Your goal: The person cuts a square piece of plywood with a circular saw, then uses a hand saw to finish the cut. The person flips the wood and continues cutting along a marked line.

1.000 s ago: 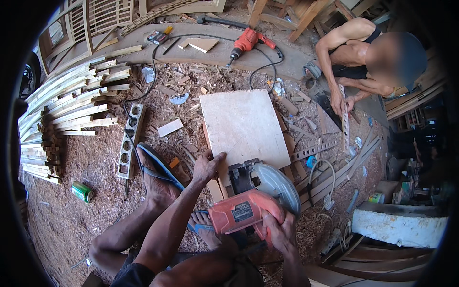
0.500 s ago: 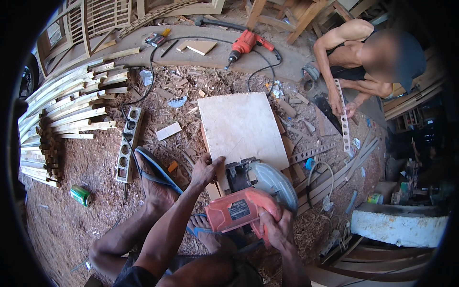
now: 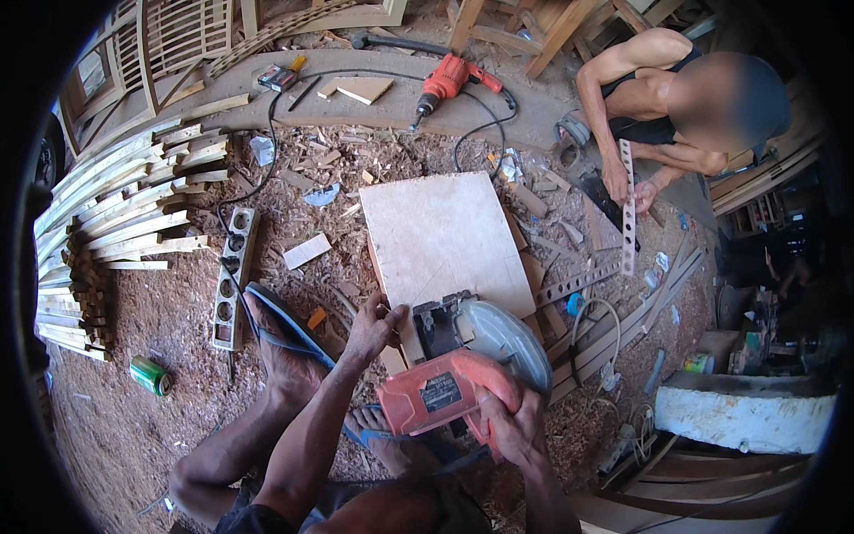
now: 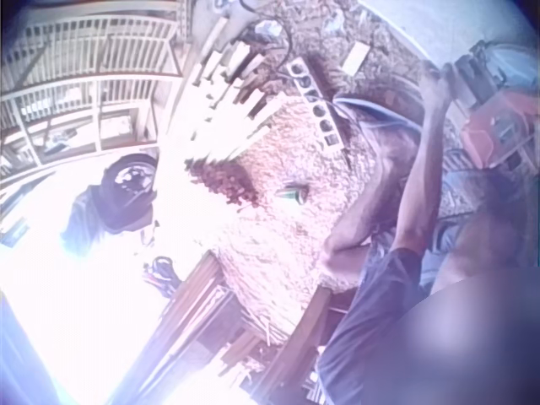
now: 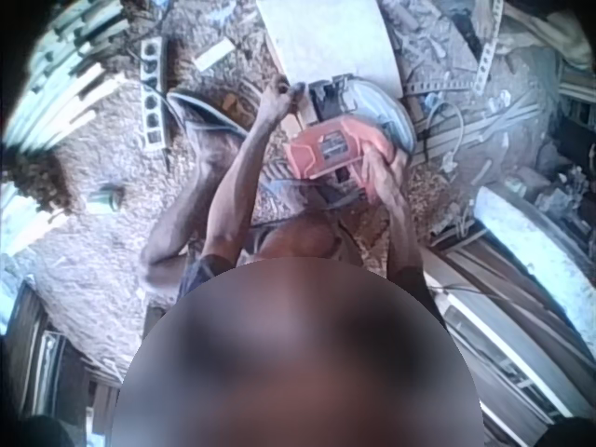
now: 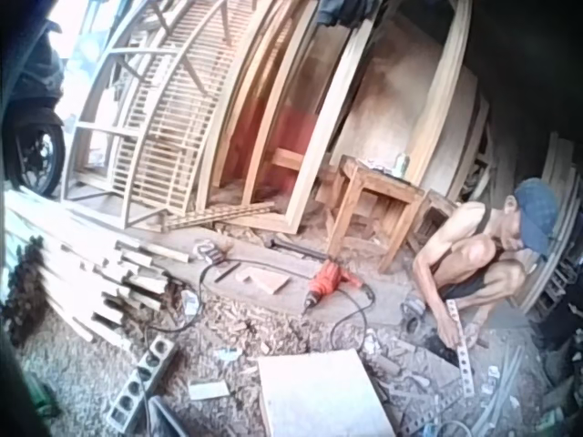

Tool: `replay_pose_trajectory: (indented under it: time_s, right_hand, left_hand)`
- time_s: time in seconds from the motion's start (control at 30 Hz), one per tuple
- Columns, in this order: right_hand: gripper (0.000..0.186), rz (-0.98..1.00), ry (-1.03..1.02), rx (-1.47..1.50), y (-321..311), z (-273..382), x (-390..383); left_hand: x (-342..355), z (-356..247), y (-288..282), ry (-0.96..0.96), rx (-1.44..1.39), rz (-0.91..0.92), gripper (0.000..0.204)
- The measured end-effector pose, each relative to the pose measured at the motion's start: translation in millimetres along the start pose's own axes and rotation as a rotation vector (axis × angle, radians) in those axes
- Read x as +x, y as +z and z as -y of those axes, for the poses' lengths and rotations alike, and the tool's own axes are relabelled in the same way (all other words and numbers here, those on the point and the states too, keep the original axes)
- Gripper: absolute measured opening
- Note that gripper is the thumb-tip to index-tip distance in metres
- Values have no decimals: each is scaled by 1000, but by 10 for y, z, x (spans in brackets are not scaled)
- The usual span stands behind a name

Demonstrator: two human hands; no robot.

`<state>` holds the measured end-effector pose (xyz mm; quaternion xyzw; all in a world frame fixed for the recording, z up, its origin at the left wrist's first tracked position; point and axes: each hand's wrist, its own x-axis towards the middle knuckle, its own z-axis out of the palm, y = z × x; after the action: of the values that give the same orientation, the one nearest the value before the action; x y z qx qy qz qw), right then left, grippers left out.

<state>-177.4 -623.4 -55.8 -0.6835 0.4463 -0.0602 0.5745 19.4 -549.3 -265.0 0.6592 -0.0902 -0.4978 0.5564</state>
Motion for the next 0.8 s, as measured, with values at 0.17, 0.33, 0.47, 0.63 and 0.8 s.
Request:
replay_pose_trajectory:
  time_s: [0.17, 0.33, 0.47, 0.63, 0.8]
  right_hand:
    - [19, 24, 6, -13, 19, 36, 44]
    - [19, 18, 5, -15, 44, 79, 82]
    - [20, 12, -16, -36, 60, 93, 119]
    - [19, 14, -2, -66, 75, 116, 159]
    - [19, 8, -23, -72, 93, 165, 194]
  left_hand:
    - [12, -15, -23, -61, -99, 26, 36]
    - [3, 20, -16, -24, -107, -1, 37]
    - [6, 33, -3, -1, -90, -10, 28]
    - [23, 21, -14, 7, -95, 24, 24]
    - [38, 35, -41, -4, -119, 43, 27]
